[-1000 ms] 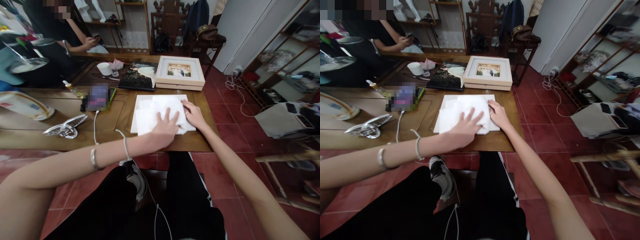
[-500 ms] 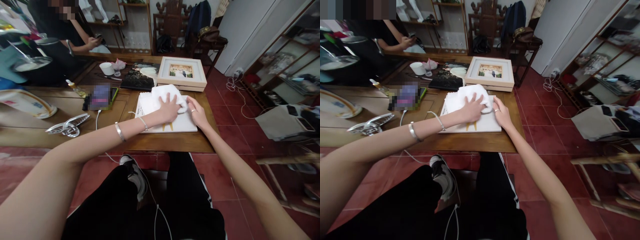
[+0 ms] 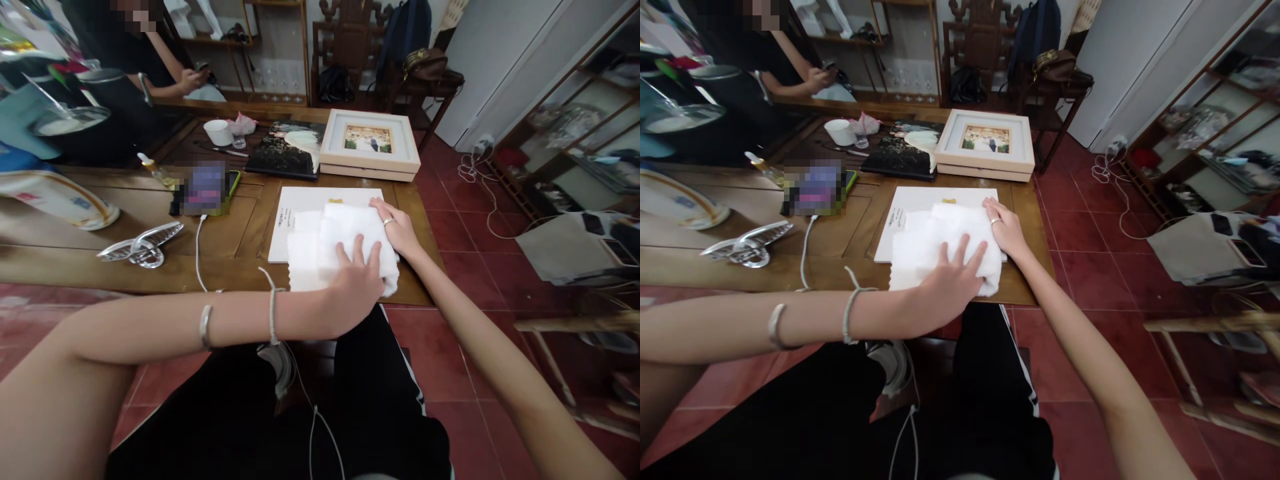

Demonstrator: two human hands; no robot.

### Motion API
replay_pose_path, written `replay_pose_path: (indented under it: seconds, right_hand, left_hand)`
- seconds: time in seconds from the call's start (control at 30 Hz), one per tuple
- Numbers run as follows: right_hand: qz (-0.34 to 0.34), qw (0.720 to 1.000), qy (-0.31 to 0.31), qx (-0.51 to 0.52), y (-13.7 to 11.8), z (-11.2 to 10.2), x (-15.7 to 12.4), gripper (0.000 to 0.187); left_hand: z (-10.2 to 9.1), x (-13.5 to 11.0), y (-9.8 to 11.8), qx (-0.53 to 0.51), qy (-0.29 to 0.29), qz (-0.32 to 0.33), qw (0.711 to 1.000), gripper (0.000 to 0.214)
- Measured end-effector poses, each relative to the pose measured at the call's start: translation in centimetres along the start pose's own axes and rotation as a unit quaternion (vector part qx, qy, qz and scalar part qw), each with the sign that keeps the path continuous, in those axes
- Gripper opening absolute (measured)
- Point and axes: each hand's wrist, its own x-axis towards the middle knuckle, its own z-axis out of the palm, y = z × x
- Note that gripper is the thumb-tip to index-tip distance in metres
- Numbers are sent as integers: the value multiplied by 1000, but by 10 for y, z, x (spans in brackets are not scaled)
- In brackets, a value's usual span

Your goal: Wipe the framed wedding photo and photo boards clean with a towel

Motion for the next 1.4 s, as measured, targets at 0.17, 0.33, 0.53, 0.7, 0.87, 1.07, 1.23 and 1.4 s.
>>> replay_pose_path:
  seconds: [0.17, 0.33, 0.53, 0.7, 0.87, 1.07, 1.23, 1.4]
  right_hand:
    - [-34, 998, -13, -47, 1, 2, 0, 38]
    - [-42, 996, -21, -76, 2, 0, 0, 34]
    - [-60, 992, -38, -100, 3, -1, -1, 37]
    - [-62, 992, -36, -108, 5, 0, -1, 39]
    - [-79, 991, -36, -101, 8, 0, -1, 38]
    - [-67, 991, -37, -113, 4, 0, -2, 38]
    - [-67, 990, -37, -115, 4, 0, -2, 38]
    - [-63, 991, -39, -108, 4, 0, -3, 39]
  left_hand:
    - [-7, -6, -22, -10, -37, 33, 999, 43]
    - [-3, 29, -67, -31, -66, -29, 997, 53]
    - [17, 55, -101, -20, -29, -35, 999, 61]
    - [10, 19, -59, 7, -38, -31, 999, 52]
    - [5, -28, -18, 21, -2, 21, 1000, 41]
    - [3, -3, -66, -47, -48, 16, 998, 56]
    - [17, 34, -136, -81, -26, -72, 994, 57]
    - [20, 19, -141, -74, -43, -85, 993, 55]
